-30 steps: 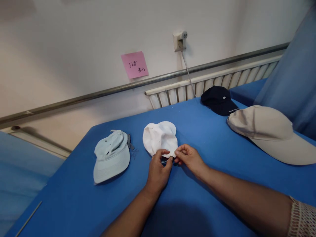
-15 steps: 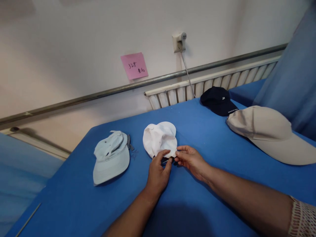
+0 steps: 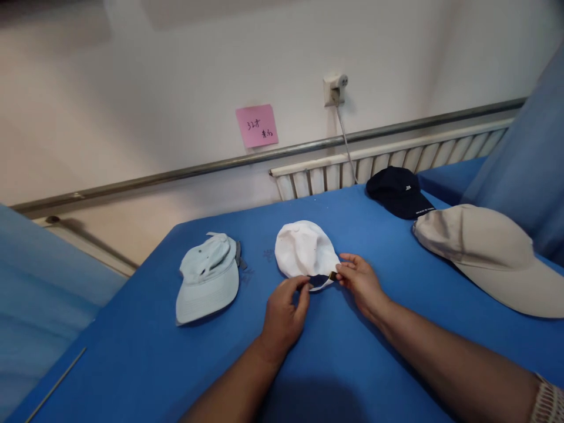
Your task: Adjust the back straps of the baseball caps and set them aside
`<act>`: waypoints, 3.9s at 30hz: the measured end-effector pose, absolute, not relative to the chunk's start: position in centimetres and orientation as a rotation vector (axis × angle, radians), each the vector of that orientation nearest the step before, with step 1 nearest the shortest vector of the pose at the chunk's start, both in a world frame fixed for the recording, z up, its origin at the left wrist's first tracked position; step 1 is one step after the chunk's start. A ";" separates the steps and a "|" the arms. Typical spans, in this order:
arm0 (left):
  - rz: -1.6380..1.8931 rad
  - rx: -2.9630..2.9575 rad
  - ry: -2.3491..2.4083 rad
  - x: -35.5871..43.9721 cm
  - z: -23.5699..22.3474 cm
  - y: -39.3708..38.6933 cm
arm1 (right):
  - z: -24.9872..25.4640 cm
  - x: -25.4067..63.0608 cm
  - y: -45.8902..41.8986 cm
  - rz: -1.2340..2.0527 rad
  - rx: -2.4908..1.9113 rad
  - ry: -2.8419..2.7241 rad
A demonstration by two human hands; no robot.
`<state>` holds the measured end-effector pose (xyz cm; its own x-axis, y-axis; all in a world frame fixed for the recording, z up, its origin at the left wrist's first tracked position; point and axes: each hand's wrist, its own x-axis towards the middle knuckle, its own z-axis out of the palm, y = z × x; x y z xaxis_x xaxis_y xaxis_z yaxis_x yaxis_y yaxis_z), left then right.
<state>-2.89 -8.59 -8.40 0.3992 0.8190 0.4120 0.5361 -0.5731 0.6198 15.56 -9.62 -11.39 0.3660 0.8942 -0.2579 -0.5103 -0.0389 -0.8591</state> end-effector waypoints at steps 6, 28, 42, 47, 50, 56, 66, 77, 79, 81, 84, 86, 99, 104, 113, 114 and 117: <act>1.208 1.928 1.511 -4.1 -8.7 -5.5 | -11.5 16.3 -9.3 1.252 -1.194 -0.480; 1.100 1.635 1.296 -4.4 -9.7 -3.9 | -12.9 20.3 -7.3 0.559 -1.567 -1.132; 0.996 1.751 1.196 -4.4 -9.5 -4.5 | -13.5 20.3 -6.5 0.527 -1.506 -1.254; 1.033 1.687 1.177 -4.4 -9.0 -4.6 | -12.7 20.9 -6.7 0.350 -1.524 -1.328; 1.181 1.463 1.176 -5.1 -8.3 -3.7 | -11.7 21.7 -7.4 0.175 -1.509 -1.411; 1.219 1.083 1.059 -6.7 -8.0 -2.1 | -10.5 21.4 -8.7 0.092 -1.393 -1.599; 1.159 1.025 1.093 -6.8 -8.3 -1.8 | -6.5 16.7 -14.1 0.116 -0.906 -2.022; 1.203 1.044 1.150 -7.9 -9.3 -0.3 | -10.6 19.6 -9.8 0.284 -1.634 -1.421; 1.191 1.085 1.179 -7.9 -9.2 -0.4 | -11.3 21.5 -8.6 0.261 -1.854 -1.393; 1.175 1.171 1.213 -7.9 -8.9 -0.7 | -11.8 22.9 -8.1 0.313 -2.020 -1.397; 1.127 1.367 1.254 -8.2 -7.9 -1.2 | -12.0 23.6 -8.0 0.477 -2.157 -1.395; 1.000 1.552 1.278 -8.8 -6.8 -1.8 | -12.2 23.5 -8.0 0.562 -2.180 -1.402; 0.387 1.924 1.414 -8.7 -2.9 -5.2 | -12.0 22.4 -8.4 0.534 -2.175 -1.541; 0.515 1.796 1.367 -8.1 -3.3 -5.5 | -12.2 22.5 -8.4 0.510 -2.148 -1.541; 0.347 1.862 1.384 -8.4 -2.9 -6.0 | -12.2 22.4 -8.4 0.506 -2.166 -1.541; 0.334 1.871 1.382 -8.3 -3.0 -6.1 | -12.2 22.4 -8.4 0.507 -2.165 -1.540; 0.347 1.884 1.369 -8.1 -3.2 -6.1 | -12.2 22.4 -8.4 0.513 -2.160 -1.540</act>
<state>-8.13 -6.13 -3.22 0.3863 0.8981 -0.2103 0.6892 -0.1295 0.7129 22.35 -8.39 -12.21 0.3121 0.9489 -0.0467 0.7873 -0.2858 -0.5463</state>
